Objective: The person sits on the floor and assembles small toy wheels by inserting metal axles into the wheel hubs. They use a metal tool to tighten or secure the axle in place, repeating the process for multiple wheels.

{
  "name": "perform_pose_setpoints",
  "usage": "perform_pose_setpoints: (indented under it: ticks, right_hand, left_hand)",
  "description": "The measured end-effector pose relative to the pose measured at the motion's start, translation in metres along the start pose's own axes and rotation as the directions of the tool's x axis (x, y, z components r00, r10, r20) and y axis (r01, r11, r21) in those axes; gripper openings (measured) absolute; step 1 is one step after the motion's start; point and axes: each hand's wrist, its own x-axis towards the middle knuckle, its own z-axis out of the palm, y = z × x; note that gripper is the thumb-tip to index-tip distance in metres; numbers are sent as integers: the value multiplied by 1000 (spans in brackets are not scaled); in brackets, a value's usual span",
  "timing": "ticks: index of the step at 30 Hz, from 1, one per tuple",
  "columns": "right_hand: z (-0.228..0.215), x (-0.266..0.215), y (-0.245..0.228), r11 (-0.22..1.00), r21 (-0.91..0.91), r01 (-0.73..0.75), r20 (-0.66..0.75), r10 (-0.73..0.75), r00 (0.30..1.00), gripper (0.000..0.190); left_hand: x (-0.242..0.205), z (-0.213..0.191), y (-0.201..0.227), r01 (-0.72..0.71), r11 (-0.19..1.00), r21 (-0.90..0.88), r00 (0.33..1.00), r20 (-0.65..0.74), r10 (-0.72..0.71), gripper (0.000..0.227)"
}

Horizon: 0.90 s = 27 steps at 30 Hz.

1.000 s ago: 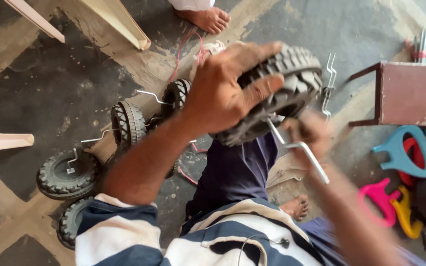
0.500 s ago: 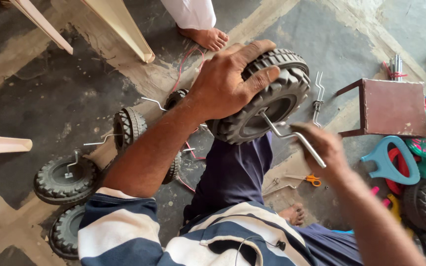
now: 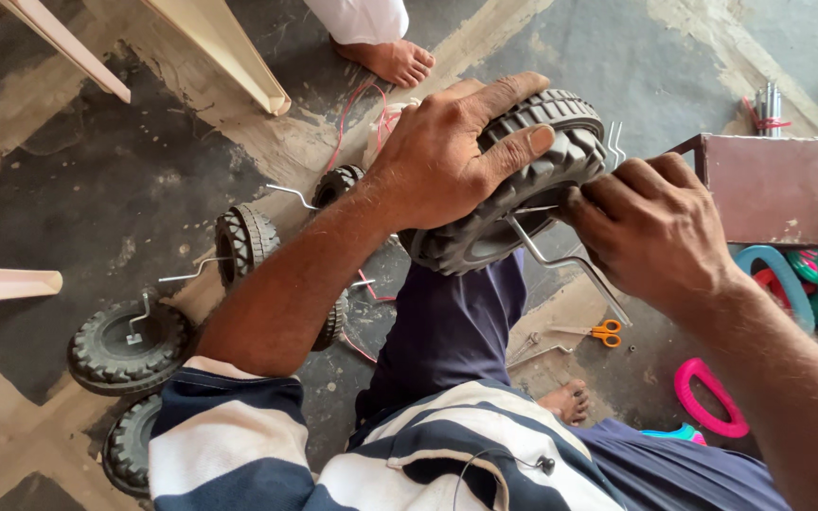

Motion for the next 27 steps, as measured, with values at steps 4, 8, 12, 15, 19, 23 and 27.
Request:
perform_pose_setpoints:
  ticks: [4, 8, 12, 15, 19, 23, 27]
  right_hand:
    - [10, 0, 6, 998, 47, 37, 20, -38, 999, 9]
    - [13, 2, 5, 999, 30, 16, -10, -16, 1000, 15]
    - [4, 10, 2, 983, -183, -12, 15, 15, 1000, 33]
    - [-2, 13, 4, 953, -301, 1, -65, -21, 998, 39]
    - [7, 14, 11, 963, -271, -1, 4, 3, 1000, 46]
    - [17, 12, 18, 980, -200, 10, -28, -16, 999, 48]
    - [32, 1, 24, 994, -108, -10, 4, 11, 1000, 52]
  left_hand:
    - [4, 1, -1, -15, 1000, 4, 1000, -1, 15, 53]
    - [8, 4, -4, -6, 1000, 20, 1000, 10, 5, 53]
    - [12, 2, -3, -5, 1000, 12, 999, 36, 5, 52]
    - [15, 3, -5, -22, 1000, 17, 999, 41, 21, 51]
    - [15, 3, -4, -6, 1000, 25, 999, 39, 5, 51]
    - [18, 2, -5, -60, 997, 40, 997, 48, 58, 51]
    - [16, 3, -9, -61, 997, 38, 996, 62, 58, 51]
